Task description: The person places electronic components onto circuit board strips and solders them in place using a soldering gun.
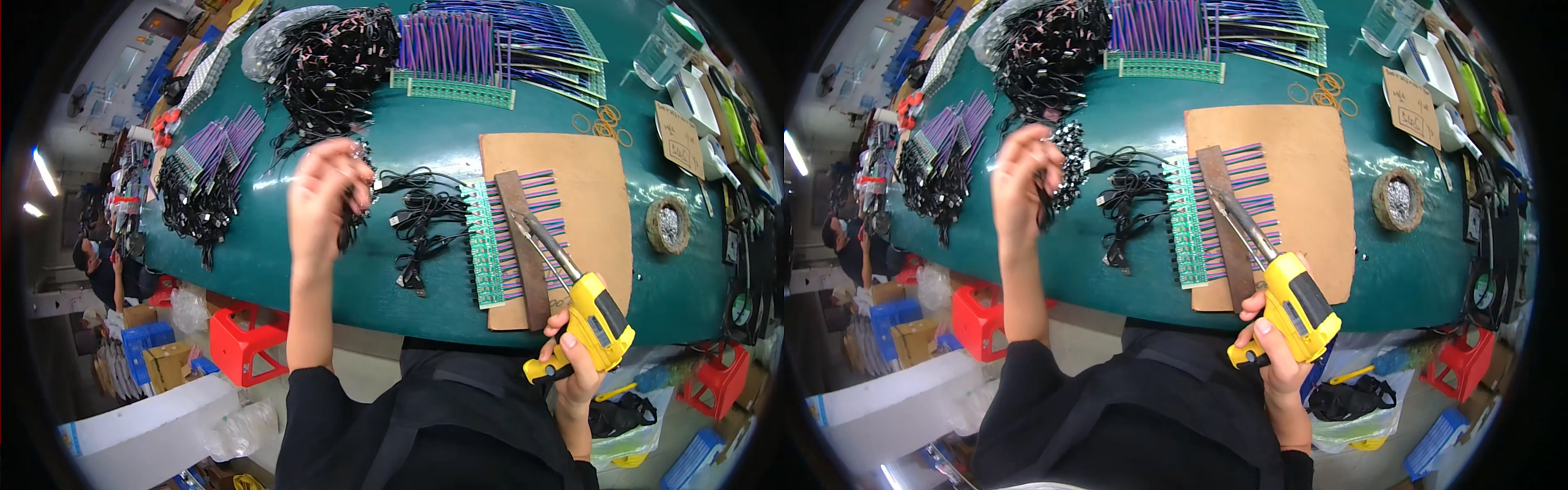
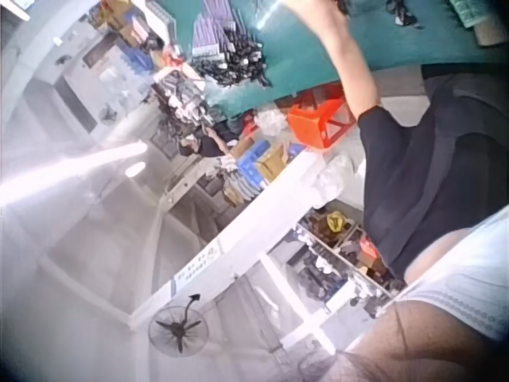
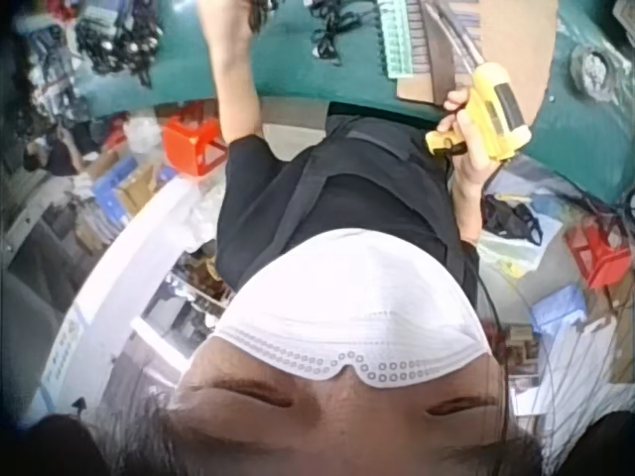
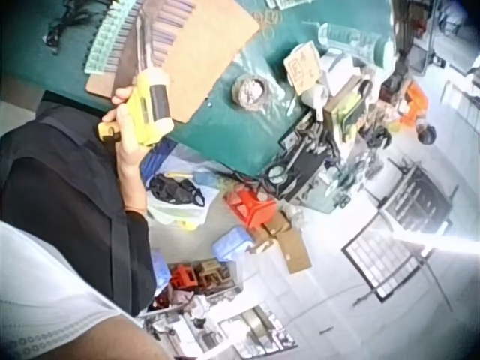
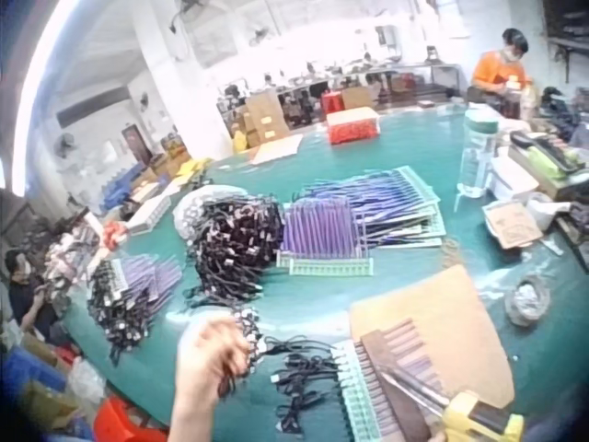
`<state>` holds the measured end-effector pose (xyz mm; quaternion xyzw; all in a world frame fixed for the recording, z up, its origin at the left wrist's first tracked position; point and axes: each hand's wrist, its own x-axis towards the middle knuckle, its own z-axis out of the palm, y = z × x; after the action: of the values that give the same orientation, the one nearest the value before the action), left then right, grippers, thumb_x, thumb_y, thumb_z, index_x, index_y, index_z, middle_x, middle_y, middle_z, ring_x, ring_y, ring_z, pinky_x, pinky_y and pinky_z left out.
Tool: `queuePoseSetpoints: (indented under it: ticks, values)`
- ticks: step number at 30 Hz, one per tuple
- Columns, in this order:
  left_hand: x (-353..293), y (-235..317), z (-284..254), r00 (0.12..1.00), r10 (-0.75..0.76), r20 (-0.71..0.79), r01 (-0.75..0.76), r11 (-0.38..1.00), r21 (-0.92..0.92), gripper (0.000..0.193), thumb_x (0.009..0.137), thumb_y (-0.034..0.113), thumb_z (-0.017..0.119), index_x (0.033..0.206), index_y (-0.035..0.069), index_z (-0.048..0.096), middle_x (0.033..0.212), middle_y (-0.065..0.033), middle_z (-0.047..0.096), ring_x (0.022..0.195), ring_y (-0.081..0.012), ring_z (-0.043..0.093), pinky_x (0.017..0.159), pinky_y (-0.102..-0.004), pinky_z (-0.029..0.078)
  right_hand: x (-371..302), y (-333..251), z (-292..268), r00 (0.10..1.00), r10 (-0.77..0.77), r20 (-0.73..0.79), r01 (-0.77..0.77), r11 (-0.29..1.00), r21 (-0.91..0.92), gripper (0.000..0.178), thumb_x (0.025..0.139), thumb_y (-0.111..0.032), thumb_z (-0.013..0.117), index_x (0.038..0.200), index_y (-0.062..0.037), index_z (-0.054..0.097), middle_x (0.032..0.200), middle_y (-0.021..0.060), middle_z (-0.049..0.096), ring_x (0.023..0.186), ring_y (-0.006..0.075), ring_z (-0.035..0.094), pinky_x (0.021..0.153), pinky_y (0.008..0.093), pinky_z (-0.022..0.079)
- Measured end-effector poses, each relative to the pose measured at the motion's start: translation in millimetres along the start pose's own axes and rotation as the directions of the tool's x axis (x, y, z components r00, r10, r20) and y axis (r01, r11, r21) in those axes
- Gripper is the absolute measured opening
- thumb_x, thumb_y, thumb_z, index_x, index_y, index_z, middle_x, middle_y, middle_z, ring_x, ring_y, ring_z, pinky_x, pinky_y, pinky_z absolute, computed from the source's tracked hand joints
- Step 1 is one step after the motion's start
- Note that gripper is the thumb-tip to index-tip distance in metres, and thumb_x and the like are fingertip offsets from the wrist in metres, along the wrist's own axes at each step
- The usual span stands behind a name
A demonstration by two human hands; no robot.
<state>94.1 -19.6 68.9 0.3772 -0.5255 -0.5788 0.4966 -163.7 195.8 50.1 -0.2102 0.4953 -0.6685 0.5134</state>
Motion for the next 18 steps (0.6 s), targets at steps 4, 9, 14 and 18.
queuePoseSetpoints:
  ticks: [4, 9, 14, 18]
  values:
    - [-41, -18, 62, 0.876, -0.368, 0.312, 0.372, 0.927, 0.050, 0.012, 0.089, 0.009, 0.060, 0.098, 0.000, 0.059, 0.082, -0.0045, 0.061, 0.062, -0.0056, 0.053, 0.055, -0.0187, 0.042, 2, 2, 7, 1.000, -0.005, -0.009, 0.005, 1.000, -0.024, 0.048, 0.083, -0.003, 0.057, 0.128, 0.0039, 0.043, 0.095, 0.0152, 0.057, 0.083, 0.0167, 0.056, 0.054, 0.0242, 0.052]
    - [-65, -19, 94, 0.765, -0.456, 0.454, 0.466, 0.879, 0.099, 0.011, 0.089, 0.005, 0.062, 0.097, -0.002, 0.059, 0.085, 0.0021, 0.058, 0.076, -0.0023, 0.053, 0.069, -0.0184, 0.045, 9, 1, 17, 0.997, -0.059, 0.050, 0.062, 0.995, -0.072, 0.062, 0.083, 0.003, 0.058, 0.139, -0.0008, 0.031, 0.099, 0.0144, 0.057, 0.083, 0.0141, 0.056, 0.057, 0.0245, 0.051]
    - [-76, -18, 100, 0.740, -0.456, 0.494, 0.434, 0.885, 0.166, 0.010, 0.088, 0.005, 0.062, 0.095, -0.001, 0.060, 0.083, 0.0022, 0.058, 0.074, -0.0020, 0.052, 0.068, -0.0190, 0.045, 12, 2, 26, 0.997, -0.054, 0.063, 0.062, 0.989, -0.136, 0.070, 0.081, 0.009, 0.057, 0.143, -0.0022, 0.026, 0.093, 0.0107, 0.057, 0.071, 0.0108, 0.056, 0.054, 0.0219, 0.049]
    - [-81, -19, 104, 0.766, -0.374, 0.522, 0.328, 0.927, 0.183, 0.011, 0.086, 0.005, 0.064, 0.094, -0.001, 0.059, 0.081, 0.0024, 0.057, 0.072, -0.0018, 0.051, 0.064, -0.0192, 0.043, 11, 3, 24, 0.990, -0.068, 0.121, 0.091, 0.978, -0.188, 0.071, 0.081, 0.010, 0.058, 0.143, 0.0002, 0.025, 0.094, 0.0083, 0.057, 0.070, 0.0089, 0.055, 0.059, 0.0209, 0.048]
